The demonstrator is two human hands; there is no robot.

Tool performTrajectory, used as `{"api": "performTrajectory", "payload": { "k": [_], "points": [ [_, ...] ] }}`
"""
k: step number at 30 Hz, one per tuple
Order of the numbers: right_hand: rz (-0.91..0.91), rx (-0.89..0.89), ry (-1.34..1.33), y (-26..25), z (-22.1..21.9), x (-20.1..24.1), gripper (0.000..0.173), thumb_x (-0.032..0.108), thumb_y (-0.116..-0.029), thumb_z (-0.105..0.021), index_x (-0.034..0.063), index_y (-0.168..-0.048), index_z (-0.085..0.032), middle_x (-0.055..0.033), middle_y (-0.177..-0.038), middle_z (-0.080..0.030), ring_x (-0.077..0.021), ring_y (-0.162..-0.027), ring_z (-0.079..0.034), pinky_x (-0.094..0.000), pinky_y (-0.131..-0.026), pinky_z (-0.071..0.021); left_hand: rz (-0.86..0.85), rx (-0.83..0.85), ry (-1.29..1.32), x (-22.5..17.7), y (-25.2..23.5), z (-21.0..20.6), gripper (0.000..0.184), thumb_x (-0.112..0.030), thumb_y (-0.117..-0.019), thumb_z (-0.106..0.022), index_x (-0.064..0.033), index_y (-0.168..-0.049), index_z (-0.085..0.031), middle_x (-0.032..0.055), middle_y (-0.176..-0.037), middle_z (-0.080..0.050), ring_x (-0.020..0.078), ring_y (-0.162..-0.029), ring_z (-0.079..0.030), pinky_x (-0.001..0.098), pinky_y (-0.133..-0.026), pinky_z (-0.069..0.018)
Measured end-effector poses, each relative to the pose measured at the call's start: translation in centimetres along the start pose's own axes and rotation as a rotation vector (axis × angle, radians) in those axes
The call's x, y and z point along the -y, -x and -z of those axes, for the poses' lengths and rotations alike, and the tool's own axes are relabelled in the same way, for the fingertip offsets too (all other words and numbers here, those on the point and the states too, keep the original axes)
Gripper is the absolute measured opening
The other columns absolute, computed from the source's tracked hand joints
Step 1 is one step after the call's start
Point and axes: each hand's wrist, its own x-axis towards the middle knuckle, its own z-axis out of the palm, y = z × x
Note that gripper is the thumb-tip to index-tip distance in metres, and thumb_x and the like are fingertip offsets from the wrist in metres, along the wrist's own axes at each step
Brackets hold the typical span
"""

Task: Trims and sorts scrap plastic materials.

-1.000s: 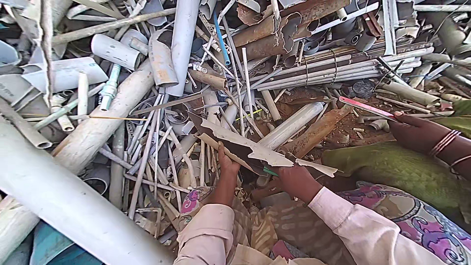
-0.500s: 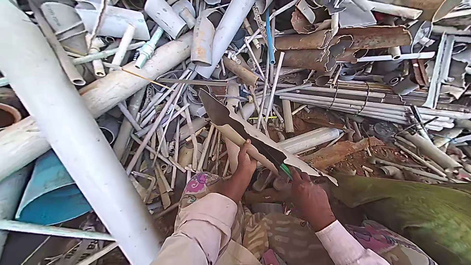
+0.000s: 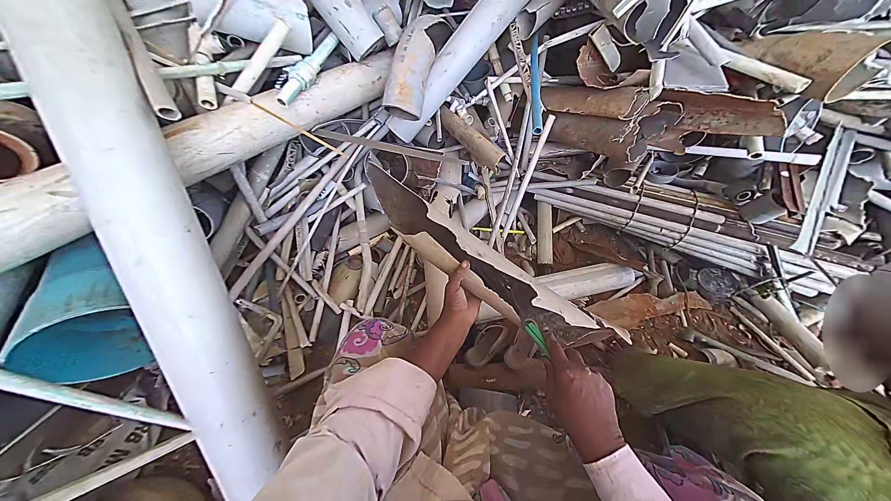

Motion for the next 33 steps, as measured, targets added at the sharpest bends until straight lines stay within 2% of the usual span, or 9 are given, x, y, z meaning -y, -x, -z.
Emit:
{"api": "performTrajectory", "payload": {
  "k": [6,10,16,19,21,25,29,31,33],
  "points": [
    [0.028,-0.042,0.045,-0.8,-1.1,-0.8,0.052,0.01,-0.1017,-0.06,0.021,-0.152,-0.055,-0.0295,-0.112,-0.069,-0.0479,-0.083,-0.072,-0.0587,-0.066,-0.0569,0.008,-0.007,0.034,-0.8,-0.4,0.0,0.028,-0.02,-0.1076,-0.039,-0.0081,-0.132,-0.045,0.0129,-0.117,-0.059,0.0217,-0.105,-0.061,0.0438,-0.089,-0.0536],
    [0.042,-0.099,0.024,-1.0,-1.2,-1.1,0.045,0.011,-0.1009,-0.063,0.0169,-0.146,-0.062,-0.0299,-0.109,-0.07,-0.049,-0.081,-0.072,-0.0596,-0.064,-0.0569,-0.001,-0.002,0.064,-1.3,-0.3,0.0,0.026,-0.022,-0.1074,-0.038,-0.0098,-0.129,-0.047,0.0117,-0.115,-0.059,0.0212,-0.105,-0.062,0.0437,-0.087,-0.054],
    [0.01,0.096,-0.308,-1.5,-1.2,-2.6,0.046,0.023,-0.1059,-0.057,0.011,-0.15,-0.055,-0.0268,-0.106,-0.073,-0.0479,-0.095,-0.071,-0.0663,-0.083,-0.0533,-0.017,0.051,0.104,-1.9,-0.3,0.1,0.029,-0.024,-0.1077,-0.033,-0.0105,-0.131,-0.044,0.012,-0.117,-0.059,0.0219,-0.107,-0.062,0.0458,-0.09,-0.0538],
    [0.041,0.267,-0.447,-2.2,-0.3,-3.7,0.043,0.024,-0.1059,-0.056,0.0093,-0.147,-0.058,-0.0235,-0.111,-0.072,-0.04,-0.099,-0.07,-0.0606,-0.092,-0.0525,-0.015,0.051,0.095,-1.7,-0.3,0.3,0.028,-0.023,-0.1072,-0.033,-0.0097,-0.129,-0.045,0.0115,-0.114,-0.06,0.0215,-0.105,-0.062,0.0452,-0.089,-0.0541],
    [0.081,0.328,-0.438,-2.7,0.8,-4.9,0.038,0.024,-0.1055,-0.057,0.0065,-0.138,-0.064,-0.0213,-0.11,-0.072,-0.0365,-0.098,-0.069,-0.0581,-0.092,-0.0517,-0.017,0.079,0.071,-1.3,-0.3,0.6,0.027,-0.02,-0.1061,-0.032,-0.0093,-0.127,-0.046,0.0102,-0.112,-0.061,0.0194,-0.102,-0.063,0.0423,-0.087,-0.055],
    [-0.026,0.211,-0.109,-1.7,1.5,-3.2,0.034,0.026,-0.1076,-0.052,0.0019,-0.128,-0.067,-0.0282,-0.11,-0.071,-0.0487,-0.104,-0.069,-0.0645,-0.086,-0.0526,-0.019,0.095,0.06,-1.0,0.0,0.4,0.027,-0.022,-0.1062,-0.031,-0.0098,-0.126,-0.046,0.0093,-0.11,-0.062,0.0187,-0.102,-0.063,0.0428,-0.087,-0.0553],
    [-0.064,0.369,-0.211,-1.6,1.3,-1.8,0.042,0.027,-0.1101,-0.046,0.0151,-0.15,-0.053,-0.0241,-0.121,-0.069,-0.0429,-0.113,-0.067,-0.0609,-0.095,-0.0516,-0.116,0.097,-0.056,-0.6,0.0,0.3,0.029,-0.032,-0.1068,-0.031,-0.0149,-0.125,-0.046,0.003,-0.108,-0.061,0.0153,-0.102,-0.063,0.0445,-0.086,-0.0556],
    [0.028,0.422,-0.331,-2.3,2.1,-3.5,0.041,0.026,-0.1096,-0.049,0.0103,-0.147,-0.055,-0.0255,-0.127,-0.067,-0.0432,-0.121,-0.063,-0.0631,-0.102,-0.0464,-0.133,0.122,-0.111,-0.2,-0.6,0.9,0.033,-0.035,-0.1075,-0.03,-0.0174,-0.131,-0.044,0.0012,-0.115,-0.061,0.015,-0.108,-0.062,0.0468,-0.091,-0.0545],
    [0.091,0.421,-0.333,-2.8,2.2,-5.5,0.039,0.025,-0.1081,-0.053,0.0064,-0.141,-0.061,-0.0252,-0.127,-0.067,-0.0434,-0.121,-0.062,-0.0649,-0.101,-0.0462,-0.116,0.153,-0.162,0.0,-0.4,1.3,0.033,-0.036,-0.1082,-0.029,-0.0189,-0.132,-0.043,-0.0009,-0.116,-0.062,0.0136,-0.11,-0.063,0.0459,-0.093,-0.0549]
  ]
}}
